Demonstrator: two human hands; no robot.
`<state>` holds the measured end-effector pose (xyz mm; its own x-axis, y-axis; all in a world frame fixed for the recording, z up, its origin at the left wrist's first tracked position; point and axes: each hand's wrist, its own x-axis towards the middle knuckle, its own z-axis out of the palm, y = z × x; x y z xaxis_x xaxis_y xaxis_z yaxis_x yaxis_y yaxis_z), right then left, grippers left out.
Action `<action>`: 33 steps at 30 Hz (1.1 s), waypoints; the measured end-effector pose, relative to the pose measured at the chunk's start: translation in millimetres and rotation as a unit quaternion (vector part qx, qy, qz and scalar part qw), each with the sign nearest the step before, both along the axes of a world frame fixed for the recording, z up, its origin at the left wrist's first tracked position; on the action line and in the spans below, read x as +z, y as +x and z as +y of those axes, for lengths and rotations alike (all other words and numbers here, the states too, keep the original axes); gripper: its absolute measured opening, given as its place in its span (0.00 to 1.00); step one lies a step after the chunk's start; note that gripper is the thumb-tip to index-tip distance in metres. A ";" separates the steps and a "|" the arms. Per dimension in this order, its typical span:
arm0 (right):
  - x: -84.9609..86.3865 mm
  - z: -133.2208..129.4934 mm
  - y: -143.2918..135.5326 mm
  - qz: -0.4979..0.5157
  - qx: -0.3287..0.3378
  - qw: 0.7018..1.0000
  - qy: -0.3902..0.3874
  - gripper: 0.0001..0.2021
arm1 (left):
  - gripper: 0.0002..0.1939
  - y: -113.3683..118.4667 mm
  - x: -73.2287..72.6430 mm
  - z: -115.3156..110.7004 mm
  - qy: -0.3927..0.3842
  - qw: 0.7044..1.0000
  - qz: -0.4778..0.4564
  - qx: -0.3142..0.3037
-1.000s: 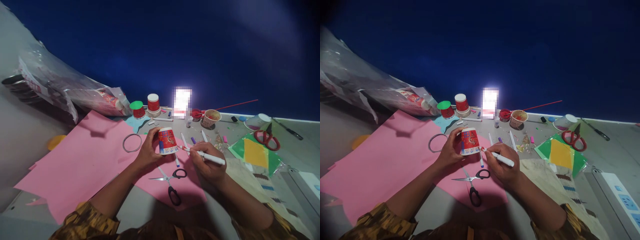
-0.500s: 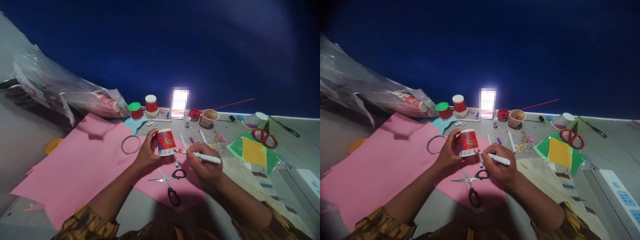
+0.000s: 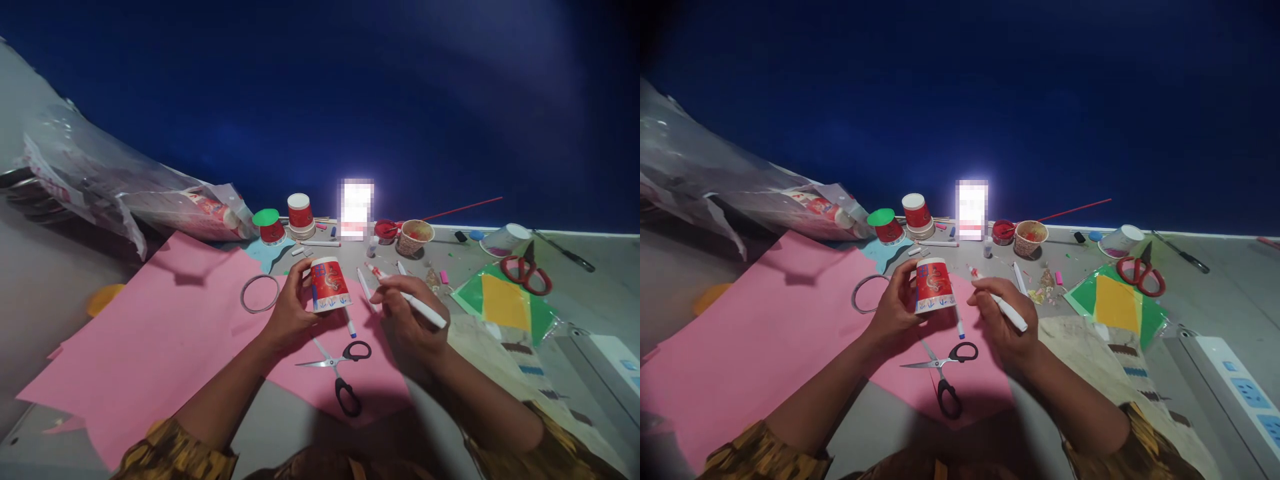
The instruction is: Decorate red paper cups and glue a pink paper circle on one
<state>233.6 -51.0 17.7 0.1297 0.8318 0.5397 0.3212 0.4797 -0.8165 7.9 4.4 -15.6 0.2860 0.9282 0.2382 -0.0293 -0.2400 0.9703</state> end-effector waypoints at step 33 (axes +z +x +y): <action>25.6 -2.3 6.7 -0.102 0.114 0.979 0.131 0.14 | 0.47 -24.5 32.2 3.7 0.112 0.976 0.179 -0.054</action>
<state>240.3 -53.3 43.3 -0.1767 0.6556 0.7341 0.3255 0.7429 -0.5850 -16.7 8.1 16.6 0.4821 0.8239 0.2981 0.2656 -0.4616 0.8464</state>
